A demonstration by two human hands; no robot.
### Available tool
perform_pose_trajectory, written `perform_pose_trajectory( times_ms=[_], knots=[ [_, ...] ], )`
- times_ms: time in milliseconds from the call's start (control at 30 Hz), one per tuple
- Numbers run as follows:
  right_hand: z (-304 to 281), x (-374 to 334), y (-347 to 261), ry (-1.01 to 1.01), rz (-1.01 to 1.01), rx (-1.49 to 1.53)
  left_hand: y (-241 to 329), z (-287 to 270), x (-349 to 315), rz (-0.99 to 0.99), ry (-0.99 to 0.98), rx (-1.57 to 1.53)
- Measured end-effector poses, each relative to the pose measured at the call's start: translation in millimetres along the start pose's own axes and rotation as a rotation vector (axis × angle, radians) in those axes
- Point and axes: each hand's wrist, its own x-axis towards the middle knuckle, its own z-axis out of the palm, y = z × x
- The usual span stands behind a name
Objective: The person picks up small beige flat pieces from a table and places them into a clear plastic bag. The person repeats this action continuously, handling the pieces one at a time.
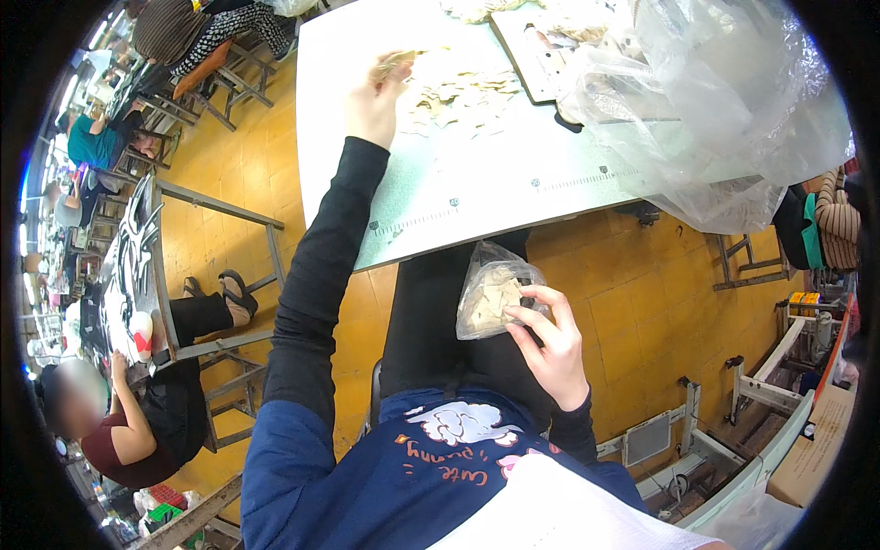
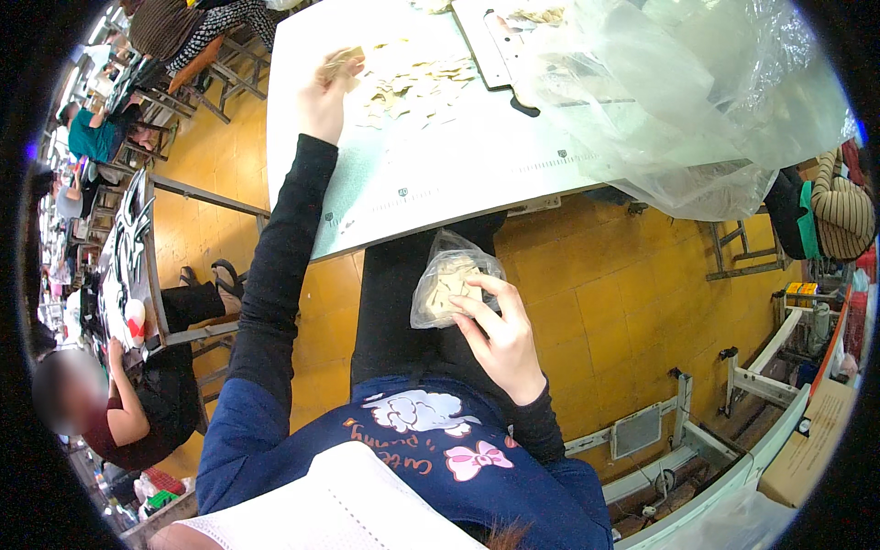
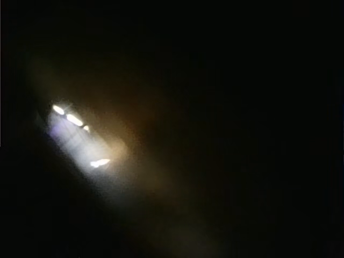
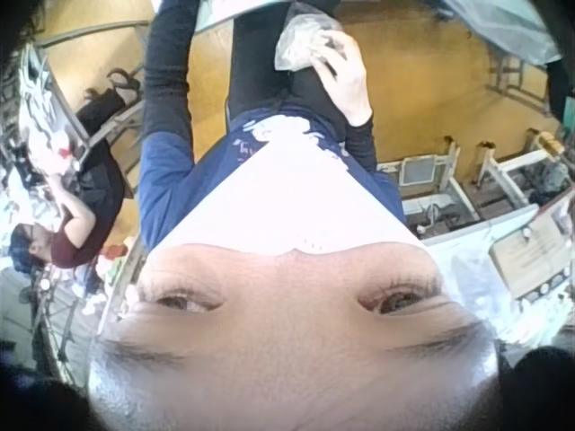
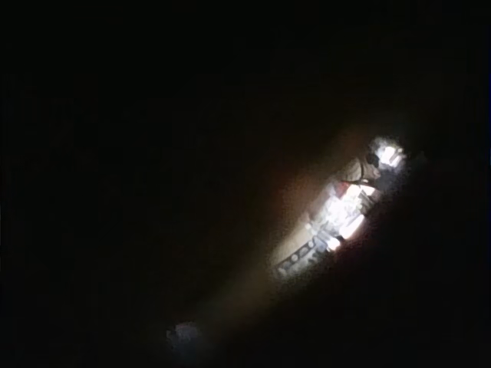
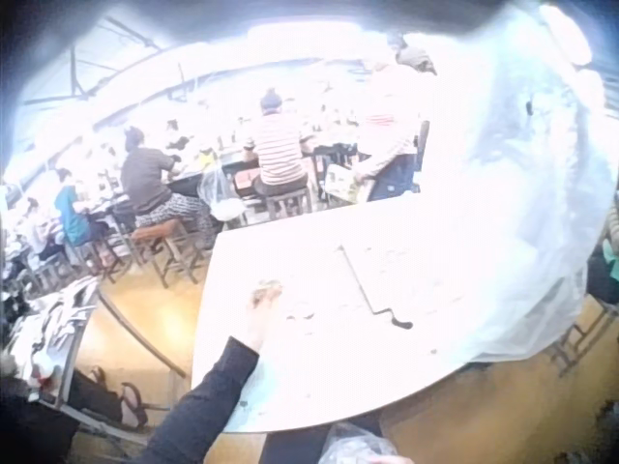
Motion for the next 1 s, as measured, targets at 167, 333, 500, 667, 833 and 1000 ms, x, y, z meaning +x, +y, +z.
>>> perform_pose_trajectory(
  times_ms=[167,333,500,667,833,1000],
  knots=[
    [0,3,-1,-0.014,-0.002,0.026,27,-17,-30,-0.418,-0.121,-0.7],
    [-2,16,-11,0.053,-0.036,0.048,66,-18,-103,-0.679,-0.207,-0.789],
    [1,33,-20,0.236,0.027,0.314,111,-3,-176,-0.773,-0.586,-0.759],
    [4,36,-18,0.203,0.081,0.242,125,0,-206,-0.848,-0.691,-0.677],
    [-5,29,-13,0.189,0.28,0.254,119,-5,-218,-0.877,-0.717,-0.638],
    [-8,27,-12,-0.137,0.219,0.228,118,-8,-226,-0.72,-0.831,-0.388]
  ],
)
